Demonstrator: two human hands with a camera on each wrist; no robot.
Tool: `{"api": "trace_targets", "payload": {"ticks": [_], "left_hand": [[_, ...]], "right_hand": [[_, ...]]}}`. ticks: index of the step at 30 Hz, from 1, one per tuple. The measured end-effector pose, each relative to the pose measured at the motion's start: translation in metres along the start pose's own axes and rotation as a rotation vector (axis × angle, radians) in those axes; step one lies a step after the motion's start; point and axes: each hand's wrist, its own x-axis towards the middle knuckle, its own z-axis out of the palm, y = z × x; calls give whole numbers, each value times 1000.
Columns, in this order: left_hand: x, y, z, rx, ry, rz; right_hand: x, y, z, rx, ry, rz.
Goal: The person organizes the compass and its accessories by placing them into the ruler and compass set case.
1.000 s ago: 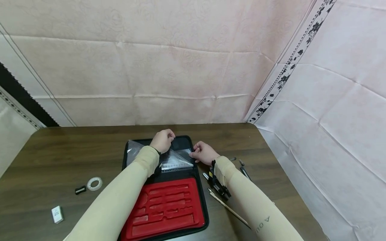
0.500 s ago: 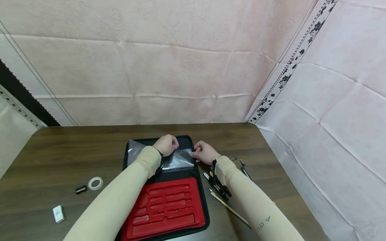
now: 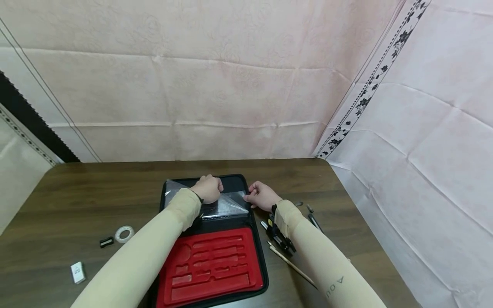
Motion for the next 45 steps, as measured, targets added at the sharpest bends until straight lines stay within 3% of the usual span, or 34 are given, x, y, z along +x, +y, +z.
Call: {"api": "trace_targets", "payload": {"ticks": [4, 8, 10, 18, 24, 32, 38, 41, 45], "left_hand": [[-27, -22, -18, 12, 35, 53], [-59, -54, -36, 23, 67, 152], [-77, -70, -42, 42, 72, 164], [-145, -114, -49, 146, 20, -17], [-173, -129, -45, 138, -24, -89], [-180, -137, -41, 109, -27, -73], [-182, -137, -33, 132, 28, -54], [-182, -123, -28, 205, 103, 0], [-182, -83, -18, 261, 191, 131]], "right_hand": [[0, -1, -1, -5, -8, -7], [0, 0, -2, 3, -6, -1], [0, 1, -2, 10, -14, 4], [0, 0, -3, -10, -18, -13], [-1, -1, -3, -12, -25, -13], [0, 1, 2, -21, -27, -13], [-1, 2, 3, -19, -45, 4], [-1, 1, 2, -16, -44, 1], [2, -1, 0, 1, -47, 4]]}}
